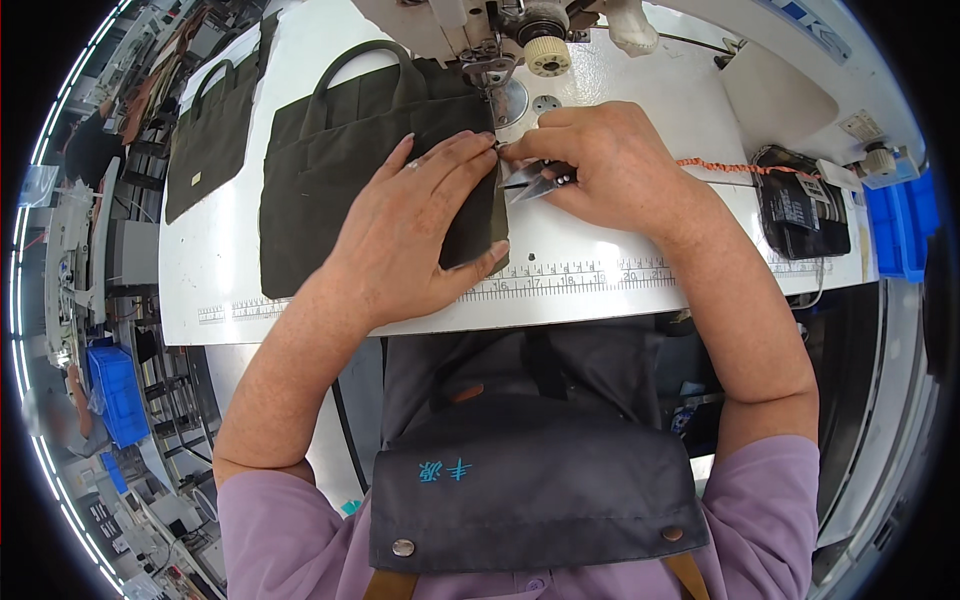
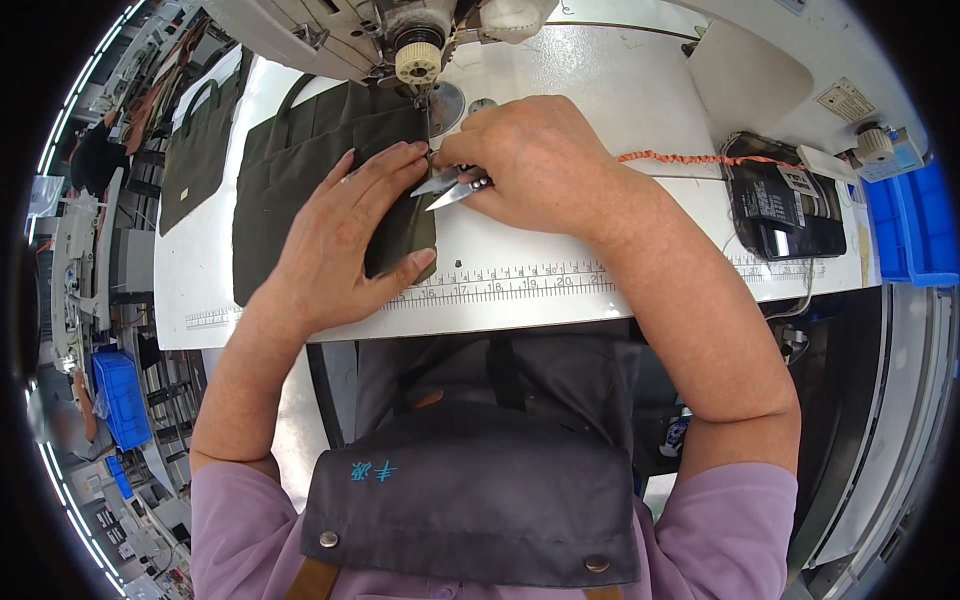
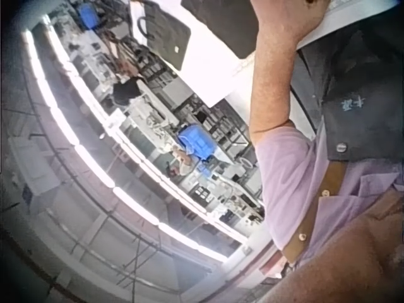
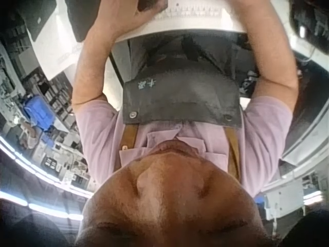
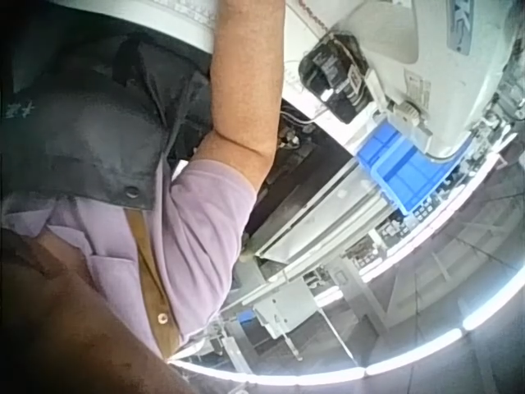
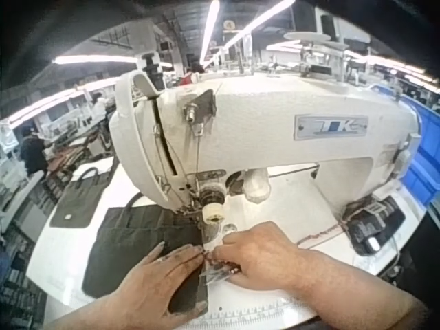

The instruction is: Sew the edges of a canvas bag using an industrial sewing machine.

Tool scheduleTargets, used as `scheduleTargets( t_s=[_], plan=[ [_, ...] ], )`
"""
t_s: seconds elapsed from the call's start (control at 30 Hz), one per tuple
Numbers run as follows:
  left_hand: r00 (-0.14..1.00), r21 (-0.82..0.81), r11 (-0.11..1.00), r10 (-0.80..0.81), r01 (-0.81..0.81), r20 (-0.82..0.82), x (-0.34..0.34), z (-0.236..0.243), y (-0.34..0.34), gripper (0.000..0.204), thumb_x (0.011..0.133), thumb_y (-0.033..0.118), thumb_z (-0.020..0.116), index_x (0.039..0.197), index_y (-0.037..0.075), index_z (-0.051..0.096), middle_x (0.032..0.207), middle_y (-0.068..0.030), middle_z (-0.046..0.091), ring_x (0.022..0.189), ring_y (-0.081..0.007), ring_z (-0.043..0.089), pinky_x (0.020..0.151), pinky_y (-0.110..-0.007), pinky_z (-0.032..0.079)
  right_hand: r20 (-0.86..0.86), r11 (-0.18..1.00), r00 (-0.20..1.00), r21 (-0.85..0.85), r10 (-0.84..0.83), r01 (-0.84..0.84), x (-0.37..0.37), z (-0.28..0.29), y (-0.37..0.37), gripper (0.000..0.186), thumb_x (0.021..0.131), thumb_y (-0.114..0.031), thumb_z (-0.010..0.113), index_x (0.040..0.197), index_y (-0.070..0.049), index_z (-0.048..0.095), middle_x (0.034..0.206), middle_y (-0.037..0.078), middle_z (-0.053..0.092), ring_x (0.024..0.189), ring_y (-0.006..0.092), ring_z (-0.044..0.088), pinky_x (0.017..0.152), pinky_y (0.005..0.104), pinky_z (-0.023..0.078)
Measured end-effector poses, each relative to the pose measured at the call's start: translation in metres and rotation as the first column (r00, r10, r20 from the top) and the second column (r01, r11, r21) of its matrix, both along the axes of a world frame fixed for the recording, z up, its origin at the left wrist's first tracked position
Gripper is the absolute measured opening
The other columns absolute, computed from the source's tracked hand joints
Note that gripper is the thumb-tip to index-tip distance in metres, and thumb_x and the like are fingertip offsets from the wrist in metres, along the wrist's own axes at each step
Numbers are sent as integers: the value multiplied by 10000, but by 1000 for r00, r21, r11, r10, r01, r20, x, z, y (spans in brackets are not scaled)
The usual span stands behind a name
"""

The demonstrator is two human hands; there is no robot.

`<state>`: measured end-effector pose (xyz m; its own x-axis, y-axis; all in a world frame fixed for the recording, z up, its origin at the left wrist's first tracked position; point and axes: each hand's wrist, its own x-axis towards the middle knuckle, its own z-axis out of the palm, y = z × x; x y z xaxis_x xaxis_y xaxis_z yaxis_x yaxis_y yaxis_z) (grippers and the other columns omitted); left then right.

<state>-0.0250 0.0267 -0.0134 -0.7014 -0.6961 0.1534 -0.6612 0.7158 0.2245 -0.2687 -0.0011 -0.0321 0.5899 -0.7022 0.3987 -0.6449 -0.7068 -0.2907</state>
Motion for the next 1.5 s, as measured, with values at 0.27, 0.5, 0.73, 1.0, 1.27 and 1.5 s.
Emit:
scheduleTargets(
  t_s=[0.27, 0.5, 0.73, 1.0, 1.27, 1.5],
  plan=[
    [998, -7, 1000, 21, -22, -55, 4, -16, 4, 720, 858, 315, 748, 1477, 47, 495, 1543, -134, 454, 1447, -310, 440, 1238, -580, 229, -15, 998, 999, -43, -35, 35, 2, -6, -2, 297, 736, -103, 738, 1032, -126, 755, 859, 35, 678, 771, 278, 693, 647, 413, 540],
    [998, 8, 1000, 1, -1, -66, 7, -18, 2, 748, 839, 316, 772, 1481, 52, 494, 1549, -136, 439, 1442, -322, 444, 1230, -613, 218, -59, 995, 998, -100, -25, 19, 5, -6, -1, 315, 729, -110, 750, 1043, -139, 751, 834, 22, 638, 717, 269, 675, 597, 427, 516],
    [998, 11, 1000, -2, 3, -63, 10, -17, -2, 755, 843, 357, 759, 1483, 53, 496, 1545, -138, 445, 1437, -321, 450, 1222, -622, 219, -82, 995, 995, -85, -52, 45, 7, -6, -3, 335, 737, -121, 756, 1070, -154, 756, 837, 18, 640, 714, 259, 678, 592, 417, 515],
    [998, -53, 998, -17, 14, -59, 11, -20, -17, 761, 841, 382, 757, 1483, 59, 506, 1553, -124, 451, 1433, -303, 458, 1216, -645, 207, -100, 989, 988, -104, -118, 107, 9, -3, -6, 398, 747, -158, 776, 1144, -165, 753, 885, 16, 649, 749, 246, 694, 619, 399, 533],
    [996, -51, 999, -14, 9, -87, 15, -24, -33, 741, 842, 379, 764, 1482, 98, 519, 1560, -90, 454, 1439, -290, 456, 1220, -657, 192, -198, 978, 959, -89, -204, 190, 14, -1, -8, 488, 777, -231, 803, 1255, -190, 715, 938, 55, 671, 791, 255, 704, 661, 399, 558],
    [998, -70, 998, 0, -5, -69, 14, -24, -36, 753, 847, 387, 763, 1500, 116, 506, 1567, -89, 448, 1452, -288, 440, 1228, -648, 182, -200, 974, 954, -73, -225, 215, 14, -4, -9, 634, 713, -117, 747, 1335, -211, 665, 929, 46, 595, 771, 276, 654, 658, 408, 539]
  ],
)
